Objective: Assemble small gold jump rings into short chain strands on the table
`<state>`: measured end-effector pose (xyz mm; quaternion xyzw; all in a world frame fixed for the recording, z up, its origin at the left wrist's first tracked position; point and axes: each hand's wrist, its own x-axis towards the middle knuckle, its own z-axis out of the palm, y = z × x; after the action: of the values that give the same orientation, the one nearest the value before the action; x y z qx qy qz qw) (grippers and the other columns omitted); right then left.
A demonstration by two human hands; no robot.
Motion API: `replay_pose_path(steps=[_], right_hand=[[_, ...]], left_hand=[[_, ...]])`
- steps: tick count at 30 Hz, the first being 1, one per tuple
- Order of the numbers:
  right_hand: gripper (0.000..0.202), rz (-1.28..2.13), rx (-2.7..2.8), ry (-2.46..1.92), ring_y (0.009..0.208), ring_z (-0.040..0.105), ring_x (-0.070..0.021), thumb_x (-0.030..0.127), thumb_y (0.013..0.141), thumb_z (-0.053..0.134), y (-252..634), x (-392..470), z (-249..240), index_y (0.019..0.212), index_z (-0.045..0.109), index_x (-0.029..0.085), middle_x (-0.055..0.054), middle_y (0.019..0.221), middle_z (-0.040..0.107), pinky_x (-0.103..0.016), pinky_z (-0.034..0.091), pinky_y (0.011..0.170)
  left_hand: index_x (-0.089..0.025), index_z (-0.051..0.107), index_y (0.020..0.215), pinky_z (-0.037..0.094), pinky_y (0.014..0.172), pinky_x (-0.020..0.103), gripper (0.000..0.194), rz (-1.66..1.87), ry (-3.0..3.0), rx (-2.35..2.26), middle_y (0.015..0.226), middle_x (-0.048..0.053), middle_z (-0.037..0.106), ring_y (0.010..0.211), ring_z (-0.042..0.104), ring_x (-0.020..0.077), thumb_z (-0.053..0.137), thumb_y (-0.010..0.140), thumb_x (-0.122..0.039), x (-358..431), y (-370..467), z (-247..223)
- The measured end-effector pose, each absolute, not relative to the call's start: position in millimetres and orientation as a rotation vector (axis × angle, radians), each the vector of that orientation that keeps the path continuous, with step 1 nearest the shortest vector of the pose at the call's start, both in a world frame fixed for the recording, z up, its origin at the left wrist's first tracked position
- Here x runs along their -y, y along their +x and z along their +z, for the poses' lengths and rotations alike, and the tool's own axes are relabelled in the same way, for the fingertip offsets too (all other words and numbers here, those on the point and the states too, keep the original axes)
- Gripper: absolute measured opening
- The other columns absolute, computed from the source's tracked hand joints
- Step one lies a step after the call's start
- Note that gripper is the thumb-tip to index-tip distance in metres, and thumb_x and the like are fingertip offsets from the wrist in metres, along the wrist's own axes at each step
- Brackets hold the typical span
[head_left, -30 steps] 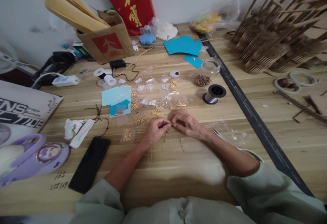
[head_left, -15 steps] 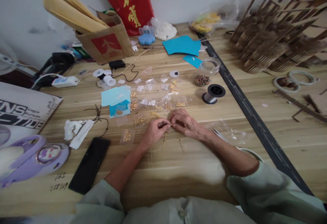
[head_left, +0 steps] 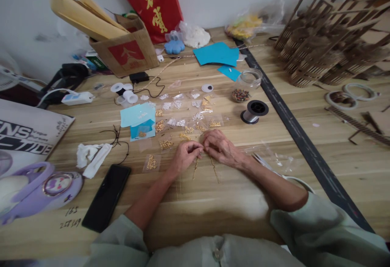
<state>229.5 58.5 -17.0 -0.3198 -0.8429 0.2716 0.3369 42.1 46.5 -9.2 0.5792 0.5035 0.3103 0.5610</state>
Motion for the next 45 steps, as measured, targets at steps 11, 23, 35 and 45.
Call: replay_pose_path(steps=[11, 23, 35, 45], right_hand=[[0.008, 0.695, 2.186, -0.845, 0.096, 0.052, -0.0224, 0.023, 0.092, 0.047, 228.0, -56.8, -15.0, 0.086, 0.051, 0.02, -0.008, 0.093, 0.059, -0.041, 0.039, 0.088], [0.008, 0.709, 2.157, -0.835, 0.093, 0.052, -0.0225, 0.023, 0.092, 0.045, 226.2, -55.6, -16.0, 0.086, 0.051, 0.021, -0.008, 0.092, 0.06, -0.04, 0.041, 0.085], [0.01, 0.698, 2.099, -0.884, 0.09, 0.053, -0.0216, 0.025, 0.092, 0.048, 222.5, -53.6, -15.4, 0.085, 0.053, 0.02, -0.008, 0.09, 0.06, -0.037, 0.044, 0.081], [0.01, 0.701, 2.105, -0.812, 0.096, 0.055, -0.0218, 0.026, 0.091, 0.052, 226.1, -55.8, -17.4, 0.097, 0.057, 0.02, -0.009, 0.096, 0.061, -0.038, 0.047, 0.083]], left_hand=[[-0.012, 0.062, 0.078, 0.044, 0.047, 0.018, 0.021, 0.772, 1.265, -1.158, 0.066, 0.002, 0.066, 0.054, 0.06, 0.0099, 0.071, 0.071, -0.029, -45.5, 43.2, -11.3], [-0.013, 0.06, 0.076, 0.043, 0.047, 0.018, 0.026, 0.796, 1.253, -1.132, 0.065, 0.001, 0.065, 0.052, 0.058, 0.0088, 0.073, 0.069, -0.034, -46.2, 43.3, -14.0], [-0.013, 0.061, 0.073, 0.041, 0.044, 0.017, 0.02, 0.759, 1.361, -1.159, 0.059, -0.001, 0.06, 0.049, 0.054, 0.0082, 0.066, 0.074, -0.033, -46.4, 42.3, -15.8], [-0.015, 0.057, 0.071, 0.04, 0.047, 0.018, 0.019, 0.764, 1.391, -1.143, 0.056, -0.002, 0.057, 0.05, 0.052, 0.008, 0.064, 0.075, -0.032, -46.3, 41.2, -16.1]])
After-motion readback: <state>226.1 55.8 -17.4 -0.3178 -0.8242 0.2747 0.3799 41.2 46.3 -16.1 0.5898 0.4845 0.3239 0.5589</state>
